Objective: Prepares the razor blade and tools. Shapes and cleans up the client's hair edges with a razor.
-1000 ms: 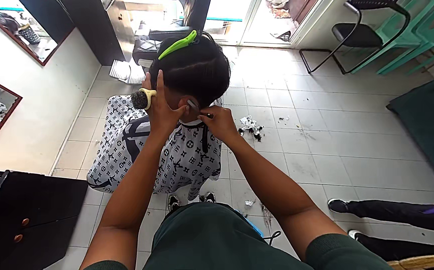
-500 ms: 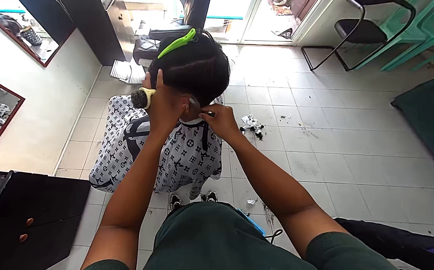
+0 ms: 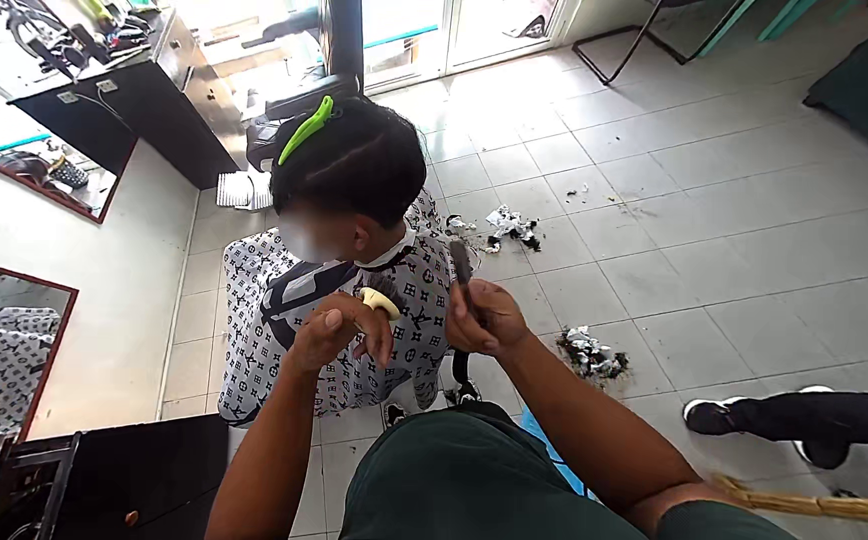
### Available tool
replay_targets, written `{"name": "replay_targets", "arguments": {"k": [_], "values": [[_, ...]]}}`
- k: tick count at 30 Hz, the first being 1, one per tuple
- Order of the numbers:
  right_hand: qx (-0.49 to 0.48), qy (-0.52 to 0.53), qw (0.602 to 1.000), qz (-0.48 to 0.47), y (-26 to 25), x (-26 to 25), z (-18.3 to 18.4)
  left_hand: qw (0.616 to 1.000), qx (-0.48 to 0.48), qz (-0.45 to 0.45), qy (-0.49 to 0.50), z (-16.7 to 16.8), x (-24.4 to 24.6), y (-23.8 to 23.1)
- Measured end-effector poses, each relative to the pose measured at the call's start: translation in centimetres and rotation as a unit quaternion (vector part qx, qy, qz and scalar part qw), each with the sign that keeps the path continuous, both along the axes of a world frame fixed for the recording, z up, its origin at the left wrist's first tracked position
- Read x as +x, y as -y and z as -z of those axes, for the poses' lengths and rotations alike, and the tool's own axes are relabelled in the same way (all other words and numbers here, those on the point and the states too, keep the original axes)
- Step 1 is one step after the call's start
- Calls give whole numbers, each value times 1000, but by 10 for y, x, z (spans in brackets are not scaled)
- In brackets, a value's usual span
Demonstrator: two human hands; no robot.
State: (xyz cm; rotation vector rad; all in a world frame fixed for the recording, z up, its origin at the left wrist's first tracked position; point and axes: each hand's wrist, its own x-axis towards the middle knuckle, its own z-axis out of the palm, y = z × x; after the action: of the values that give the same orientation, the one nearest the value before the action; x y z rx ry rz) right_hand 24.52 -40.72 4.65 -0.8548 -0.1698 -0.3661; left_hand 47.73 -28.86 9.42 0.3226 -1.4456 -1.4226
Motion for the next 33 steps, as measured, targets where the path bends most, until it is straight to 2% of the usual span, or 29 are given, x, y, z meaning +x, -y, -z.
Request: {"name": "replay_targets", "arguments": {"k": [2,3,4,5,6,8,9,10,11,13,16,20,24,33], "values": [[-83,-152,985,9,-15,7,7,999,-9,33,-4,-11,1,3],[-111,-238,964,40,-23,14,11,1000,-20,16,10,-17,3,4],[-112,-295,945,82,-30,22,14,998,-35,-46,38,-23,8,3],[-96,-313,937,122,-35,27,19,982,-56,-161,80,-28,11,3],[-81,-306,936,155,-37,31,22,939,-83,-305,138,-32,13,5],[-94,-289,930,206,-38,37,22,778,-161,-542,274,-32,15,22],[-121,-297,918,233,-39,41,21,693,-192,-611,332,-28,17,34],[-152,-311,901,260,-39,47,19,631,-212,-640,383,-24,20,43],[-175,-326,883,287,-39,53,17,588,-234,-650,421,-18,22,53],[-177,-344,859,336,-39,66,12,539,-269,-636,482,-4,24,69],[-114,-332,857,377,-39,86,5,515,-284,-601,542,15,26,78],[-58,-320,854,406,-38,109,0,541,-267,-581,546,22,30,78],[-74,-328,854,397,-37,128,-2,565,-254,-551,559,14,36,72],[-87,-320,864,380,-40,147,-12,544,-281,-526,590,-3,46,63]]}}
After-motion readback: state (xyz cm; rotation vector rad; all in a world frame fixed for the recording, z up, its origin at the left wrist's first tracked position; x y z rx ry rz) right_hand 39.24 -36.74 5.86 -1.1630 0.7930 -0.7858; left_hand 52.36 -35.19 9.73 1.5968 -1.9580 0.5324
